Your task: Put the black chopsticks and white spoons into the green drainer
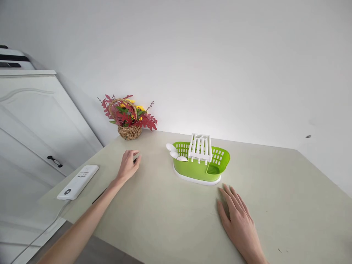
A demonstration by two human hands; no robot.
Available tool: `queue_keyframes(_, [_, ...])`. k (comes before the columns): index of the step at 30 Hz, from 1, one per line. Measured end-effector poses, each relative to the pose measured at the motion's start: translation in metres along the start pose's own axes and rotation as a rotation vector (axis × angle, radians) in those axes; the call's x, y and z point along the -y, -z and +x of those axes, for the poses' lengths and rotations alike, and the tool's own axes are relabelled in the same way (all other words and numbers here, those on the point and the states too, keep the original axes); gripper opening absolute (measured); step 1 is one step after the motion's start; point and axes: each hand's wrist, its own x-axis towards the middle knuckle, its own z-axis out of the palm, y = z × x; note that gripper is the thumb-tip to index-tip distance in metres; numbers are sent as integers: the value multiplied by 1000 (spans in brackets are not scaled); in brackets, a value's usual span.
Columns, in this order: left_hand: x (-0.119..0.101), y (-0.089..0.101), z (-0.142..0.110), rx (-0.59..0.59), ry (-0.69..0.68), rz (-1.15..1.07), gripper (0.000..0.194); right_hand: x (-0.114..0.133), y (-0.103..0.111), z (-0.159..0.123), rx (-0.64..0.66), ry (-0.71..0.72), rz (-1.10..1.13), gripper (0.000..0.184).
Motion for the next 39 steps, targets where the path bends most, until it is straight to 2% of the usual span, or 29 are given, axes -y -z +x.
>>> queue_keyframes(4, [-56,17,4,-48,-100,-228,21,3,1,0,-10,-2,10,54])
queue_keyframes(8, [-112,30,8,-27,-182,-387,25,4,3,1,-2,-5,7,55])
queue_keyframes(11, [-142,34,15,41,-296,-462,29,4,3,1,-2,-9,15,55])
queue_keyframes(14, [-162,35,25,153,-446,-455,43,4,3,1,-13,10,21,54])
queue_keyframes(17, [-172,33,36,309,-567,-378,57,4,2,2,-21,16,17,53])
queue_keyframes(21, [-177,26,55,433,-674,-273,51,5,2,3,-34,19,25,53])
queue_keyframes(28, [-176,11,77,468,-791,-178,33,6,2,4,-49,34,33,52])
queue_keyframes(34, [-174,6,84,489,-862,-211,31,8,3,5,-47,32,28,52])
queue_keyframes(39, [-172,5,87,526,-851,-280,29,6,3,5,-40,43,10,53])
